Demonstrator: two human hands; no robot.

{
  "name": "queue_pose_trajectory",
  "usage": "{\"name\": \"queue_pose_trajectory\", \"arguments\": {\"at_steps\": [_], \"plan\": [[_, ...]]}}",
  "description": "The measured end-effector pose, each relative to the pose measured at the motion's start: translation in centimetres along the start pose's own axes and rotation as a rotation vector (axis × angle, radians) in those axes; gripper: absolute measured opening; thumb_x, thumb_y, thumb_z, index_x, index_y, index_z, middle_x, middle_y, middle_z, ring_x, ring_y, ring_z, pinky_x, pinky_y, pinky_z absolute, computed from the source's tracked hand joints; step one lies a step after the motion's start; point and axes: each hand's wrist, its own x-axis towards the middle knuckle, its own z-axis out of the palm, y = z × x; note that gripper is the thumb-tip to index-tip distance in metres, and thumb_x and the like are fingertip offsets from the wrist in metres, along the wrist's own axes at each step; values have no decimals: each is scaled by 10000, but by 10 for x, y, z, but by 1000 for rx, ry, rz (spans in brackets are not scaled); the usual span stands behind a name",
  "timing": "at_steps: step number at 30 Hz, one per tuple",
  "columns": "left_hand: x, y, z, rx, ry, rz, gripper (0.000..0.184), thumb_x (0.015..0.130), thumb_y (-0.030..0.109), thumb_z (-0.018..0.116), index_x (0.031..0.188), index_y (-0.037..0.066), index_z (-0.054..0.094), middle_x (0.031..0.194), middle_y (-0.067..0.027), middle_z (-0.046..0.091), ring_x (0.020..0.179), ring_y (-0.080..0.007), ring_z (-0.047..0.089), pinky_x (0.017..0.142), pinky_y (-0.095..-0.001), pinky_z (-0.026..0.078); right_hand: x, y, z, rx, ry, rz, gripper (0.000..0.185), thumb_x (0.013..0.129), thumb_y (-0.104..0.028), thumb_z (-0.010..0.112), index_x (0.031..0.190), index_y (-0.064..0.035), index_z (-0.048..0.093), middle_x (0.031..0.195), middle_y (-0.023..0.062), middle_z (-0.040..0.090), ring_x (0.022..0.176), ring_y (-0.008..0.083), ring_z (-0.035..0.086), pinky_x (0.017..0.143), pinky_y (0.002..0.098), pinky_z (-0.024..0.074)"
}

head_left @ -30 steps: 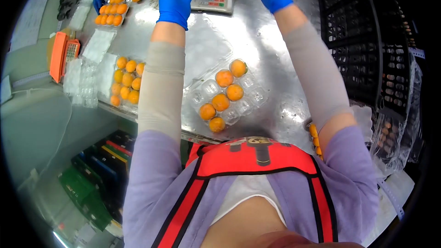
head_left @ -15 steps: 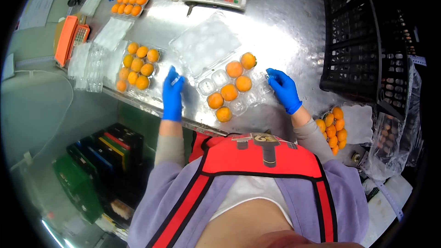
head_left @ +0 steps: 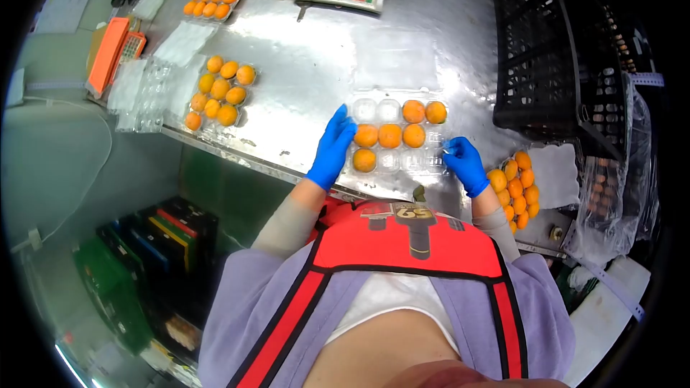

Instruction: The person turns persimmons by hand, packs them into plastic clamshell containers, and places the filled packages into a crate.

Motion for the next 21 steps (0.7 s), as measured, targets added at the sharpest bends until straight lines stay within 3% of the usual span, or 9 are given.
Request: {"name": "queue_pose_trajectory", "arguments": {"at_steps": [2, 5, 8, 10, 13, 15, 17, 19, 21], "plan": [[20, 0, 11, -1, -41, -3, 559, 901, 225, 559, 1386, 59, 336, 1242, -105, 484, 1149, -156, 458, 972, -286, 371, -1, 12, -17, 75, 44, 46, 215, 748, -19, 633, 945, -33, 548, 817, 34, 603, 648, 89, 555, 592, 234, 475], [58, 21, 28, -277, 36, -194, 589, 882, 335, 572, 1361, 59, 371, 1287, -120, 463, 1165, -204, 462, 953, -308, 398, 10, 3, -23, 189, 104, 140, 218, 744, -13, 626, 951, -32, 558, 831, 27, 599, 689, 91, 550, 628, 235, 472], [83, 25, 26, -306, 62, -232, 570, 871, 291, 589, 1348, 52, 389, 1316, -127, 448, 1155, -213, 471, 952, -311, 401, 35, 3, -23, 132, 205, 33, 202, 758, -51, 634, 955, -37, 593, 887, 31, 595, 810, 102, 542, 718, 243, 457], [86, 24, 23, -64, 26, 8, 575, 842, 243, 629, 1329, 29, 409, 1299, -132, 468, 1108, -217, 499, 940, -322, 410, 48, 5, -25, 121, 205, 29, 205, 758, -58, 641, 957, -38, 595, 893, 29, 598, 812, 104, 544, 723, 243, 457], [75, 29, 22, 175, 53, 149, 569, 806, 200, 672, 1303, 33, 451, 1277, -116, 492, 1078, -211, 511, 933, -324, 412, 56, 10, -26, 66, 180, -17, 278, 766, -95, 661, 1030, -35, 600, 977, 44, 611, 856, 118, 556, 757, 245, 457], [72, 24, 14, 292, 59, 150, 569, 783, 201, 691, 1286, 48, 475, 1246, -113, 510, 1068, -227, 516, 924, -335, 416, 59, 11, -24, -188, 400, -244, 366, 787, -107, 654, 1137, -35, 576, 1065, 62, 605, 894, 136, 563, 788, 255, 462], [66, 20, 10, 411, 69, 152, 570, 759, 203, 710, 1270, 62, 498, 1215, -110, 529, 1058, -243, 521, 916, -345, 420, 54, -12, -16, -148, 413, -244, 391, 799, -106, 646, 1174, -38, 557, 1098, 67, 597, 905, 138, 565, 795, 258, 464], [55, 21, 12, 796, 32, 482, 547, 721, 229, 733, 1216, 92, 546, 1141, -121, 549, 1040, -291, 521, 907, -377, 422, 55, -28, -9, -106, 428, -247, 417, 810, -105, 639, 1210, -41, 538, 1130, 72, 588, 917, 141, 566, 803, 260, 467], [46, 24, 21, 924, 32, 576, 570, 677, 265, 755, 1186, 103, 557, 1084, -135, 551, 1012, -324, 514, 884, -403, 425, 58, -35, -2, -82, 385, -318, 420, 820, -95, 635, 1223, -44, 527, 1124, 62, 588, 911, 128, 564, 793, 256, 471]]}}
